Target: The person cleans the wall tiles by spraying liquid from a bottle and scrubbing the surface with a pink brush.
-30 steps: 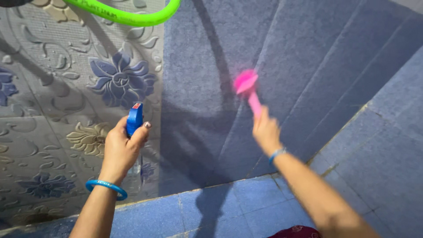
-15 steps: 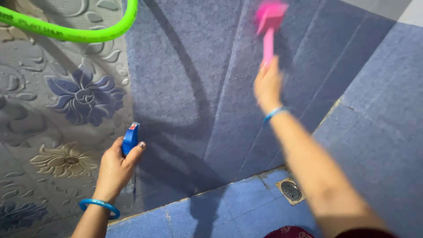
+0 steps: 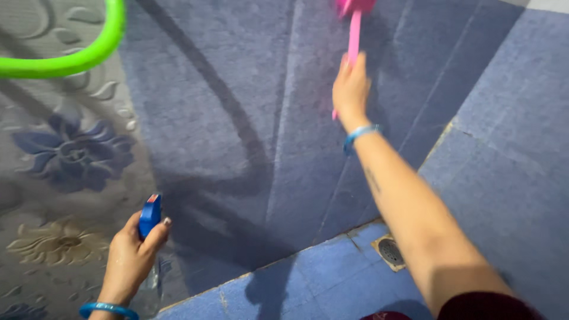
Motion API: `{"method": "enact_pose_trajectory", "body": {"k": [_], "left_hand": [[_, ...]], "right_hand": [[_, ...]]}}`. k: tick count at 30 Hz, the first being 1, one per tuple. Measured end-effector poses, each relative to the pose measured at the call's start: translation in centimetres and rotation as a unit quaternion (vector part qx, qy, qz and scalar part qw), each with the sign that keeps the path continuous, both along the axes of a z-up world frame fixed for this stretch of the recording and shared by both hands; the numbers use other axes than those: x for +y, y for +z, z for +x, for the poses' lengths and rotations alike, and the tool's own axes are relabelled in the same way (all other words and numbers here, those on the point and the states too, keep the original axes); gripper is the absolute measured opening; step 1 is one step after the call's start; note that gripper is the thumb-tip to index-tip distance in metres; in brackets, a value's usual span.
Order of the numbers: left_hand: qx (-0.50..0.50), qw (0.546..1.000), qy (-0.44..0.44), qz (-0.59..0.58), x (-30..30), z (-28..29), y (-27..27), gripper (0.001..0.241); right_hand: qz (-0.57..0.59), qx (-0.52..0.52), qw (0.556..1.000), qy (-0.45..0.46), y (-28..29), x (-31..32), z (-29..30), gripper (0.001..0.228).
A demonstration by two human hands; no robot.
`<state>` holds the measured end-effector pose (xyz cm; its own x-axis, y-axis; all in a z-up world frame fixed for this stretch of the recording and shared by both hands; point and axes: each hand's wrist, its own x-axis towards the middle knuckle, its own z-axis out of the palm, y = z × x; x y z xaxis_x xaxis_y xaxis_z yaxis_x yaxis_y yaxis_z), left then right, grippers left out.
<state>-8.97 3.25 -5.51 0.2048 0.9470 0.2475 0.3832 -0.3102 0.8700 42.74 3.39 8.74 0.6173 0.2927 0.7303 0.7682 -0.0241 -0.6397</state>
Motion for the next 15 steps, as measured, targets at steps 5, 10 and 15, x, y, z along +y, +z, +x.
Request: {"method": "enact_pose_trajectory", "body": {"k": [5, 10, 15], "left_hand": [[0.011, 0.999, -0.046, -0.022, -0.8, 1.8, -2.8, 0.043], [0.018, 0.997, -0.053, -0.050, -1.9, 2.6, -3.2, 0.039], [0.002, 0.998, -0.053, -0.045, -2.1, 2.1, -2.7, 0.037]], "right_hand": [[0.095, 0.029, 0.995, -0.034, -6.0, 0.9, 1.4, 0.027], [0.042, 0.529, 0.847, 0.020, -27.4, -4.5, -5.4, 0.021], [0.181, 0.444, 0.871, 0.105, -20.0, -3.5, 1.0, 0.029]]}}
